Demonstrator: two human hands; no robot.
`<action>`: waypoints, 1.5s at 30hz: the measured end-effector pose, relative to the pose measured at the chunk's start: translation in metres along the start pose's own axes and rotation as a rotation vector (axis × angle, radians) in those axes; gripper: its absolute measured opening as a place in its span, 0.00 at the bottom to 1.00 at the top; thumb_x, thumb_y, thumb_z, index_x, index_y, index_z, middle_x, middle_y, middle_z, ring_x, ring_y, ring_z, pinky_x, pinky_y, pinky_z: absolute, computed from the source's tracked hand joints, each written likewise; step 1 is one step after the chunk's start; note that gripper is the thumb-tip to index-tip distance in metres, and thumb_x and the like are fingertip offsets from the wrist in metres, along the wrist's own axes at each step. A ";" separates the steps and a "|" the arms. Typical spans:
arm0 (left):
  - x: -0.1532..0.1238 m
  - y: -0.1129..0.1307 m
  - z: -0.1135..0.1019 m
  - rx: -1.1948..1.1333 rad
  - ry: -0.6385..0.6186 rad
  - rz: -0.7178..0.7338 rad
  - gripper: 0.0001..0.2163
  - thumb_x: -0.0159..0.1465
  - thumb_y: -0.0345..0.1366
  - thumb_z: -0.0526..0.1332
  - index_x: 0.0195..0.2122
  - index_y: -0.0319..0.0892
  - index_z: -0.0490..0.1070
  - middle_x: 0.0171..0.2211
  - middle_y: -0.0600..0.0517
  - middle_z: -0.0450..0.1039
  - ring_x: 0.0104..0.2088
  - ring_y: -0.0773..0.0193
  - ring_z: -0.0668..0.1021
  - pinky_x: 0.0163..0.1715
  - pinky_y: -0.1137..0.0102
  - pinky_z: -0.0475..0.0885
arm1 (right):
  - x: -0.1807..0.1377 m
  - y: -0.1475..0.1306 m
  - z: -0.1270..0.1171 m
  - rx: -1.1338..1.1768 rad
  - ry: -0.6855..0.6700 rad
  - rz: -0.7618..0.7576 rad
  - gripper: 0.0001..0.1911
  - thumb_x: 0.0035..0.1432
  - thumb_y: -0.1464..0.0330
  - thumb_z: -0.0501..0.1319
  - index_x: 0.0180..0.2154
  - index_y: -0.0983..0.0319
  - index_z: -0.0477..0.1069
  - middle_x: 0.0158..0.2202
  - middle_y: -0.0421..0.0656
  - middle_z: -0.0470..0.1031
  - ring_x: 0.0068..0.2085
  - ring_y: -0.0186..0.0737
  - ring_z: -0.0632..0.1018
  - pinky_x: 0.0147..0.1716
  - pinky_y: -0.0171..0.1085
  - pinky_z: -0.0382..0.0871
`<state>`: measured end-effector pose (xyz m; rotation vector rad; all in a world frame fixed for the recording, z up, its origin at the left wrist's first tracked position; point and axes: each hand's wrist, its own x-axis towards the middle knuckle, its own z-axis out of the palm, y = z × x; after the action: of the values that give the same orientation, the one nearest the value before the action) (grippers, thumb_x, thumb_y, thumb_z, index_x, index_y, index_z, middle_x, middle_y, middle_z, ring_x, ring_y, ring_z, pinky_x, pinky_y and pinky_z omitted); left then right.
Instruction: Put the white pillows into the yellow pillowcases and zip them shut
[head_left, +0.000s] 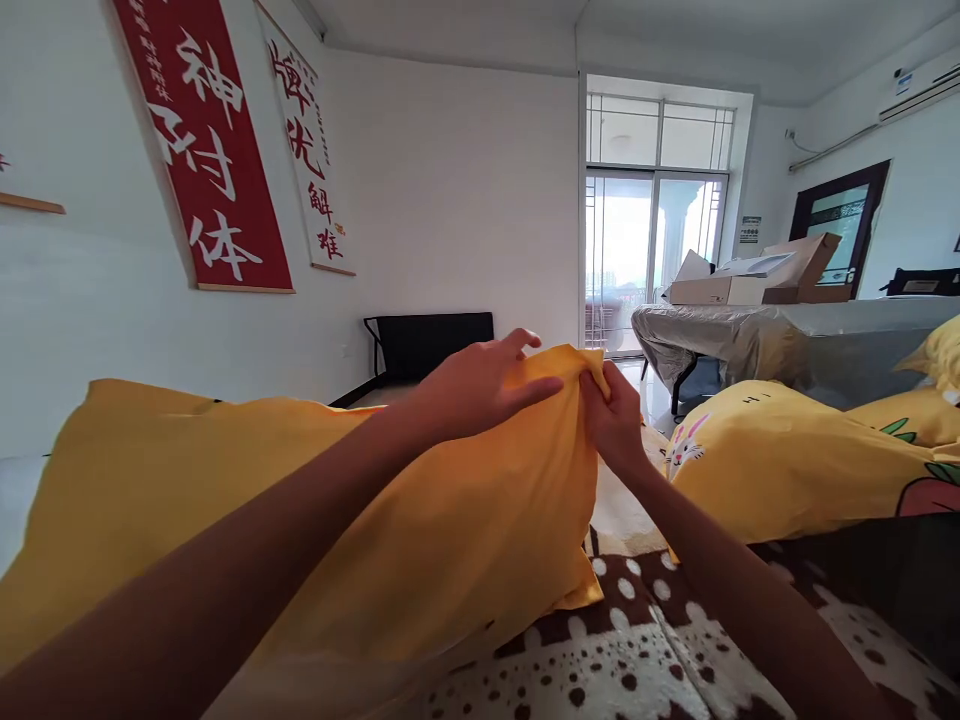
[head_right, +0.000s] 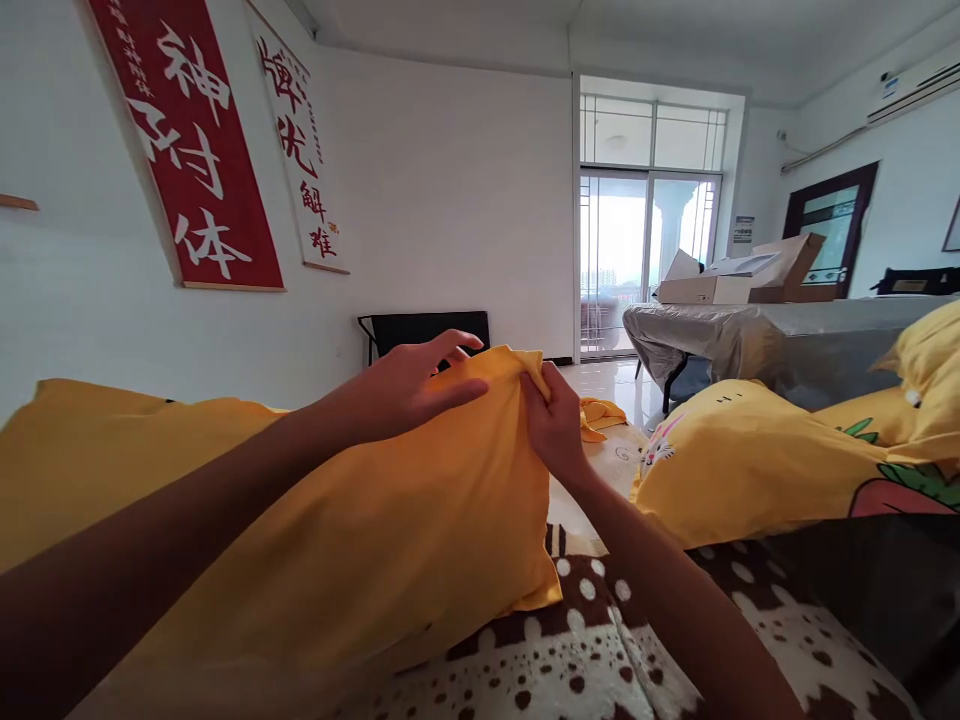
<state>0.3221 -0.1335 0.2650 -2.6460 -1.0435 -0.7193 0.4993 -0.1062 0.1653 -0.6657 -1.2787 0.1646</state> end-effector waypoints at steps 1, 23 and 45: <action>0.011 0.009 0.006 -0.028 -0.038 0.014 0.27 0.59 0.56 0.51 0.49 0.40 0.64 0.36 0.47 0.74 0.31 0.57 0.74 0.30 0.68 0.65 | 0.000 -0.001 0.000 -0.023 0.001 -0.017 0.16 0.59 0.57 0.53 0.25 0.59 0.54 0.22 0.34 0.53 0.24 0.32 0.58 0.23 0.33 0.54; 0.072 0.003 0.041 -0.269 0.069 -0.264 0.15 0.51 0.47 0.61 0.18 0.40 0.67 0.15 0.56 0.57 0.17 0.72 0.61 0.17 0.73 0.53 | -0.104 0.109 -0.017 0.211 -0.609 0.557 0.15 0.43 0.59 0.68 0.30 0.63 0.77 0.31 0.41 0.78 0.37 0.46 0.77 0.35 0.40 0.72; 0.063 -0.050 -0.029 -0.164 0.536 -0.345 0.17 0.54 0.47 0.62 0.20 0.41 0.59 0.22 0.57 0.47 0.25 0.73 0.53 0.25 0.71 0.50 | -0.129 0.132 0.004 -0.076 -0.793 0.558 0.09 0.48 0.66 0.56 0.21 0.64 0.67 0.19 0.37 0.64 0.23 0.31 0.63 0.21 0.30 0.57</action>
<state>0.3170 -0.0712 0.3226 -2.1962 -1.3167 -1.5365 0.4888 -0.0590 -0.0128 -1.0704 -1.8232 0.9124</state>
